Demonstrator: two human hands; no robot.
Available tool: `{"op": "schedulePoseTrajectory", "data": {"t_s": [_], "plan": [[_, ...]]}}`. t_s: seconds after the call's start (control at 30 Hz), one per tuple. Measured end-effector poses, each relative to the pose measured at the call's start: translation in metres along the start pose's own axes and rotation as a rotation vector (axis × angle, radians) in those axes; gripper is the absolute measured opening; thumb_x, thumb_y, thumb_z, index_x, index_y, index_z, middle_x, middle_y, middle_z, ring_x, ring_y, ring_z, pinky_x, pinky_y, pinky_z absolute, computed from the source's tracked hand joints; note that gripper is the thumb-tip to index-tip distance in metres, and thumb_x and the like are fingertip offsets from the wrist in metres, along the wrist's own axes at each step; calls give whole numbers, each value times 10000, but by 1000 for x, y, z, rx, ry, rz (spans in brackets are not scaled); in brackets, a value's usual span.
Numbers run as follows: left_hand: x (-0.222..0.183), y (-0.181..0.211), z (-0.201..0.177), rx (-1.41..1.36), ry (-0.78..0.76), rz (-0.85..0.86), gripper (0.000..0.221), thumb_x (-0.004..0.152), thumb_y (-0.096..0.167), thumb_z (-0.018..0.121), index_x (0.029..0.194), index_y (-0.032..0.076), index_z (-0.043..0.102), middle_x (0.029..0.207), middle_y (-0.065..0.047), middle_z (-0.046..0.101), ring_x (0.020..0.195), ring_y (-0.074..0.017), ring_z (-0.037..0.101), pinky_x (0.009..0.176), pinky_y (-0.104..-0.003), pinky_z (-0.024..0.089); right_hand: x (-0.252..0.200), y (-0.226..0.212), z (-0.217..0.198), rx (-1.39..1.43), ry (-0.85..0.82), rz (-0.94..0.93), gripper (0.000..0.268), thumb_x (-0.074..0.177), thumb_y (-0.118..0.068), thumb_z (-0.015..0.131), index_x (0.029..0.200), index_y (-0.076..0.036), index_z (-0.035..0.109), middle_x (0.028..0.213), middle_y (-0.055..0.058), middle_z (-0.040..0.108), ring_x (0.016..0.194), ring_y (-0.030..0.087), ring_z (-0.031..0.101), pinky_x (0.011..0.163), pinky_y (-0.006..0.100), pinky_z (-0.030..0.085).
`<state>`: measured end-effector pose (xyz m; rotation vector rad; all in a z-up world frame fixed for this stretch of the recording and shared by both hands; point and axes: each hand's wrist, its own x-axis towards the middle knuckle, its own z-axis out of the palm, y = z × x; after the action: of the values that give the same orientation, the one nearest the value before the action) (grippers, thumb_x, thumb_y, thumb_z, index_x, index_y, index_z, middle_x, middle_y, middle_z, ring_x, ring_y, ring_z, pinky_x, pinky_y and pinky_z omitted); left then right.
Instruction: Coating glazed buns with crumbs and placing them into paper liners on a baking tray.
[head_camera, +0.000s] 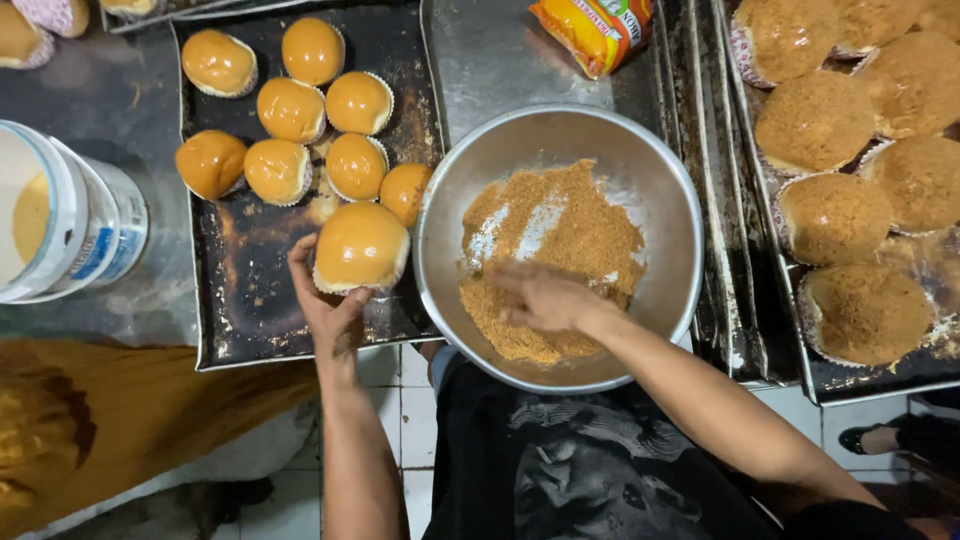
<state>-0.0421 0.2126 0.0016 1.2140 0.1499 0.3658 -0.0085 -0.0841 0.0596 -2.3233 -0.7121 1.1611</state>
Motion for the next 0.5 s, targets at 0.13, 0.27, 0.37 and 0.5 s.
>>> {"op": "schedulePoseTrajectory", "data": {"t_s": [0.13, 0.27, 0.37, 0.5], "plan": [[-7, -10, 49, -392, 94, -121, 740, 704, 385, 888, 1324, 161, 554, 1169, -51, 699, 1051, -224, 716, 867, -406, 654, -2, 17, 27, 8, -47, -332, 338, 936, -186, 559, 1160, 51, 647, 1214, 286, 651, 1143, 518, 601, 949, 593, 515], [-12, -10, 89, -726, 197, -281, 542, 824, 485, 706, 1257, 162, 668, 1232, -66, 721, 1149, -312, 690, 987, -549, 580, 4, 65, 36, -241, -108, 210, 622, 872, -653, 519, 1020, -118, 800, 1018, 139, 777, 1046, 344, 728, 841, 487, 588], [-15, -9, 106, -993, 134, -427, 744, 818, 569, 662, 1393, 103, 586, 1369, -216, 617, 1271, -421, 583, 997, -632, 514, -6, 58, 18, -406, -21, 418, 751, 953, -606, 506, 1606, -310, 282, 1668, 72, 248, 1482, 428, 325, 1072, 677, 403], [-6, -10, 130, -816, 367, -531, 629, 903, 675, 526, 1271, 177, 636, 1223, -84, 642, 1145, -310, 639, 960, -543, 571, -40, 34, 21, -190, -190, 406, 839, 885, -790, 389, 1522, -243, 401, 1594, 163, 297, 1464, 434, 304, 1153, 577, 376]]}}
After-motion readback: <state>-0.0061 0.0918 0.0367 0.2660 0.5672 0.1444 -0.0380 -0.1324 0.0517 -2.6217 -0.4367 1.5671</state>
